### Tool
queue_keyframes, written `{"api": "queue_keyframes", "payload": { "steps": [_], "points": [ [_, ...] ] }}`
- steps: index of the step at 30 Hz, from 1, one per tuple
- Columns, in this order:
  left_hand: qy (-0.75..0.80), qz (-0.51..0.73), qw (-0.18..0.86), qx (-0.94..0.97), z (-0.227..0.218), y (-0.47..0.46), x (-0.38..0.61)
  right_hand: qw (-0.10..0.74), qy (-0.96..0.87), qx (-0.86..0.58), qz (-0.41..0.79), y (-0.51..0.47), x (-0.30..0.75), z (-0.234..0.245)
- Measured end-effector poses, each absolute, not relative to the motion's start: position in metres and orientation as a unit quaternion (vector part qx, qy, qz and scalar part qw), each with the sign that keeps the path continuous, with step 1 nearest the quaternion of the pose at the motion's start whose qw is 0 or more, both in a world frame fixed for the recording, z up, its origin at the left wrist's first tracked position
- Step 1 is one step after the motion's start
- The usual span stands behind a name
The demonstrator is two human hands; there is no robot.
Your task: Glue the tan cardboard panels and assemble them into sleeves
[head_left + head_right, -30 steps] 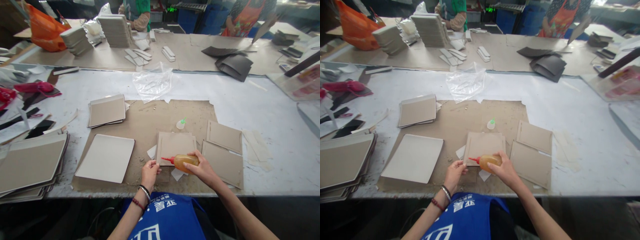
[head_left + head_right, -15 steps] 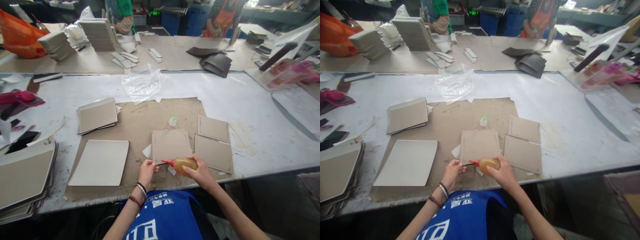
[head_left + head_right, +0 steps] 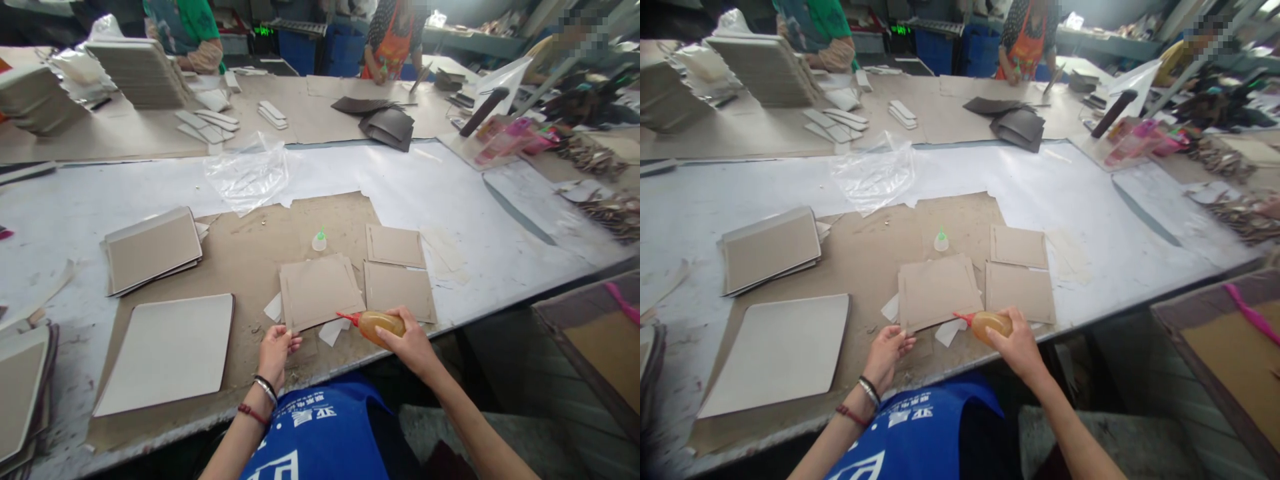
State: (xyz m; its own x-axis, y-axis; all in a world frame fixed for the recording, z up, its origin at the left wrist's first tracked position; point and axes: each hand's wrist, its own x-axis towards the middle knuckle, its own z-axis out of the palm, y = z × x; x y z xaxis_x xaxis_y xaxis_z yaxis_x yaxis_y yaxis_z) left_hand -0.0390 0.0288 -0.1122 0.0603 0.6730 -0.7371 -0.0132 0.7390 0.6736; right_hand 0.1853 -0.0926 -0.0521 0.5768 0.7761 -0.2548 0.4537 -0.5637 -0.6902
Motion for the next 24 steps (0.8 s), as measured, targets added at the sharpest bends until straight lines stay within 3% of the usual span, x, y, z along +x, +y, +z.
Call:
{"api": "queue_keyframes", "payload": {
  "steps": [11,19,24],
  "points": [
    [0.646,0.251,0.673,0.259,-0.115,0.029,-0.038,0.296,-0.317,-0.877,0.208,-0.112,0.210,-0.054],
    [0.638,0.254,0.679,0.259,-0.118,0.030,-0.039,0.296,-0.293,-0.886,0.205,-0.119,0.220,-0.059],
    [0.638,0.274,0.677,0.244,-0.116,0.025,-0.038,0.341,-0.248,-0.872,0.250,-0.116,0.216,-0.068]
  ]
}}
